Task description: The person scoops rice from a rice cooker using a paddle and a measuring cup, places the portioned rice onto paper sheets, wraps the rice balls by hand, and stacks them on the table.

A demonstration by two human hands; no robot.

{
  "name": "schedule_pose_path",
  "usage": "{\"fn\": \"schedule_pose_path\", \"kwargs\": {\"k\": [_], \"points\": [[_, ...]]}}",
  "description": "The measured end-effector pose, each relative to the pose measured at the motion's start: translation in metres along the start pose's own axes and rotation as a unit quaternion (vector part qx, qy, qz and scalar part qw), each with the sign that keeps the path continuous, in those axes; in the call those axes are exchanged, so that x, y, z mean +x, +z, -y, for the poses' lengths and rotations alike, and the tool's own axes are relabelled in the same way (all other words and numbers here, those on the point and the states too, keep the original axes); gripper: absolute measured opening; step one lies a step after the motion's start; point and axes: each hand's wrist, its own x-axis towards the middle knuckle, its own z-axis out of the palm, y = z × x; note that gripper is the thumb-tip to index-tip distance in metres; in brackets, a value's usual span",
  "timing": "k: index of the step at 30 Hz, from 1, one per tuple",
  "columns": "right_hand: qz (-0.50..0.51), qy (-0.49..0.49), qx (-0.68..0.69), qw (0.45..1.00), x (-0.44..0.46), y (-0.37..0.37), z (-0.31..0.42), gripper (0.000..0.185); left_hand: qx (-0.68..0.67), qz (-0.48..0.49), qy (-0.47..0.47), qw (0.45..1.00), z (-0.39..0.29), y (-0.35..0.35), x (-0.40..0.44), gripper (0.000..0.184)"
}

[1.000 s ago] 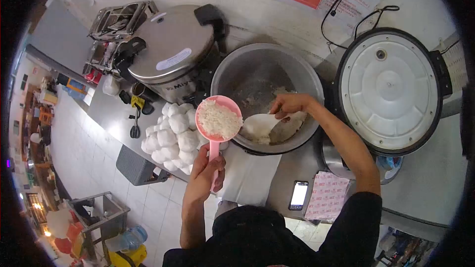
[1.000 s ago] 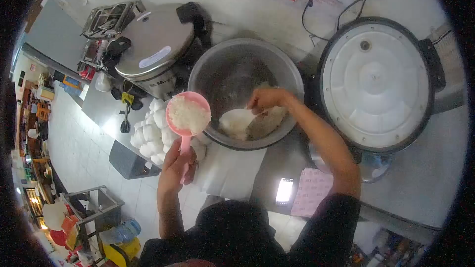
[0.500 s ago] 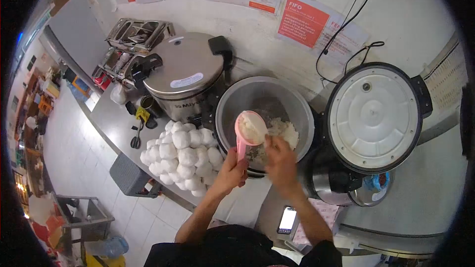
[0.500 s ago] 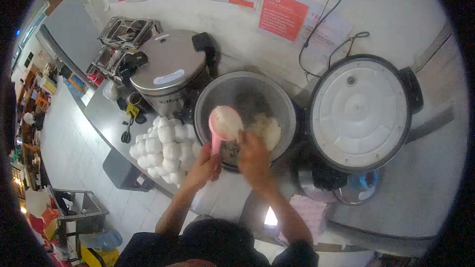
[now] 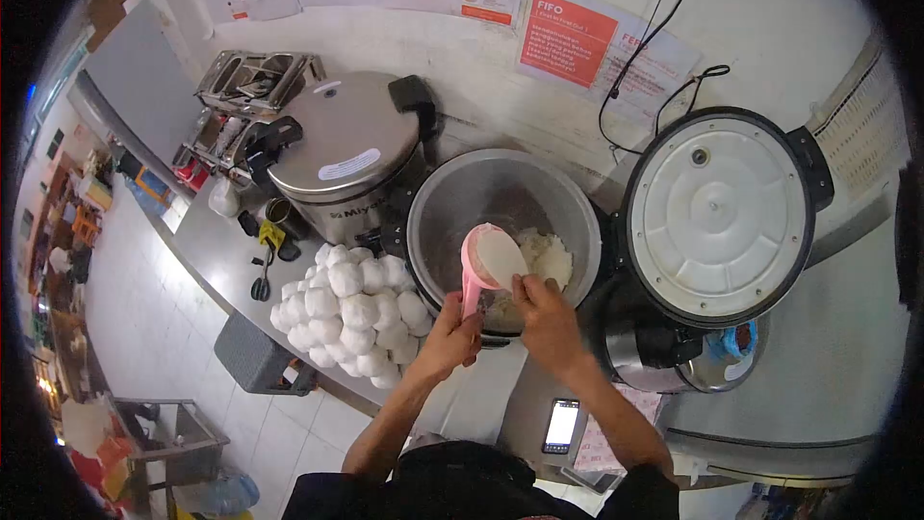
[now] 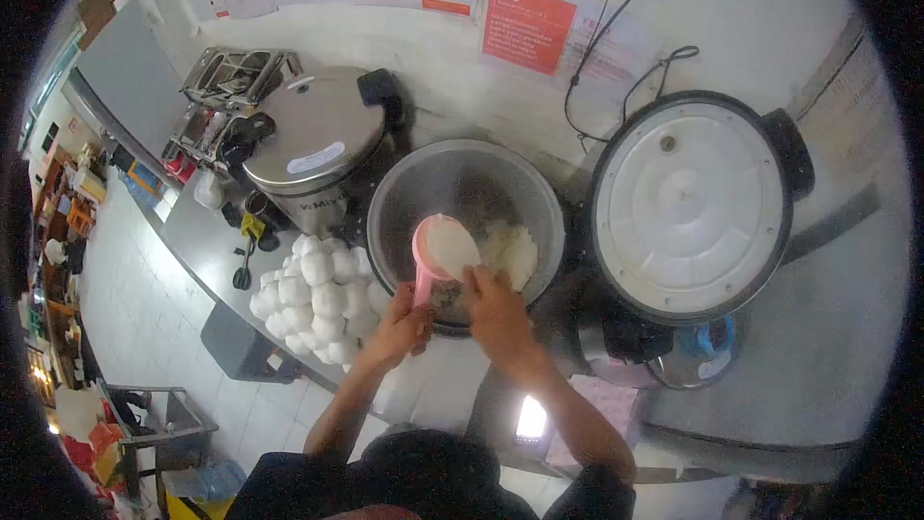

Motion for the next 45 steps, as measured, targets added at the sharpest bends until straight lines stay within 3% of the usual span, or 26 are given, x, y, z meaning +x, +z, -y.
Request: {"fn": "schedule_pose_path", "kwargs": {"k": [3,5,7,9,11,13,16,19,22,25,28,31,37,40,42,44,45], "points": [[0.013,-0.014,0.160,0.987,0.021,-0.046,-0.031,0.041,-0.064,0.013,-0.030,0.997,0.000,-0.006,0.000,0.018],[-0.032,0.020,0.174,0.984,0.041,-0.067,-0.059,0.036,-0.086,0.014,-0.039,0.995,-0.001,-0.014,-0.001,0.016],[-0.005,0.052,0.104,0.993,0.062,-0.058,-0.080,0.031,-0.058,-0.021,-0.024,0.998,-0.012,-0.017,-0.008,0.025],[0.226,0.079,-0.025,0.971,0.080,-0.002,-0.114,0.028,-0.055,-0.036,-0.031,0.997,-0.019,-0.020,-0.013,0.030],[0.256,0.034,-0.014,0.966,0.091,0.063,-0.133,0.019,-0.076,-0.050,-0.033,0.995,-0.017,-0.025,-0.017,0.030],[0.204,0.003,-0.042,0.978,0.100,0.116,-0.140,0.017,-0.069,-0.067,-0.017,0.995,-0.021,-0.026,-0.025,0.030],[0.370,-0.060,-0.049,0.926,0.126,0.127,-0.113,0.021,-0.067,-0.083,-0.004,0.994,-0.024,-0.028,-0.038,0.030],[0.377,-0.184,-0.005,0.908,0.105,0.175,-0.114,0.021,-0.066,-0.104,0.003,0.992,-0.025,-0.032,-0.053,0.034],[0.456,-0.096,0.059,0.883,0.099,0.178,-0.120,0.024,-0.063,-0.111,0.009,0.992,-0.025,-0.038,-0.068,0.039],[0.558,0.027,0.113,0.822,0.111,0.129,-0.117,0.034,-0.078,-0.103,0.018,0.992,-0.015,-0.048,-0.070,0.037],[0.579,0.069,0.174,0.794,0.113,0.100,-0.132,0.040,-0.074,-0.101,0.006,0.992,-0.016,-0.048,-0.066,0.035],[0.548,0.081,0.279,0.785,0.112,0.059,-0.138,0.035,-0.062,-0.095,-0.017,0.993,-0.012,-0.051,-0.058,0.032],[0.221,0.130,0.381,0.889,0.108,-0.052,-0.093,0.036,-0.042,-0.070,-0.015,0.997,-0.011,-0.045,-0.041,0.027],[0.041,0.055,0.248,0.966,0.077,-0.068,-0.036,0.037,-0.038,-0.031,-0.011,0.999,-0.006,-0.035,-0.026,0.020],[-0.047,-0.030,0.129,0.990,0.042,-0.034,-0.004,0.046,-0.034,-0.021,0.012,0.999,-0.003,-0.024,-0.018,0.019],[-0.051,0.004,-0.056,0.997,0.010,0.006,0.042,0.045,0.018,-0.004,0.051,0.999,0.003,-0.015,-0.012,0.018],[-0.043,0.022,-0.035,0.998,0.000,0.009,0.049,0.046,0.056,-0.008,0.061,0.997,0.004,-0.014,-0.012,0.019]]}}
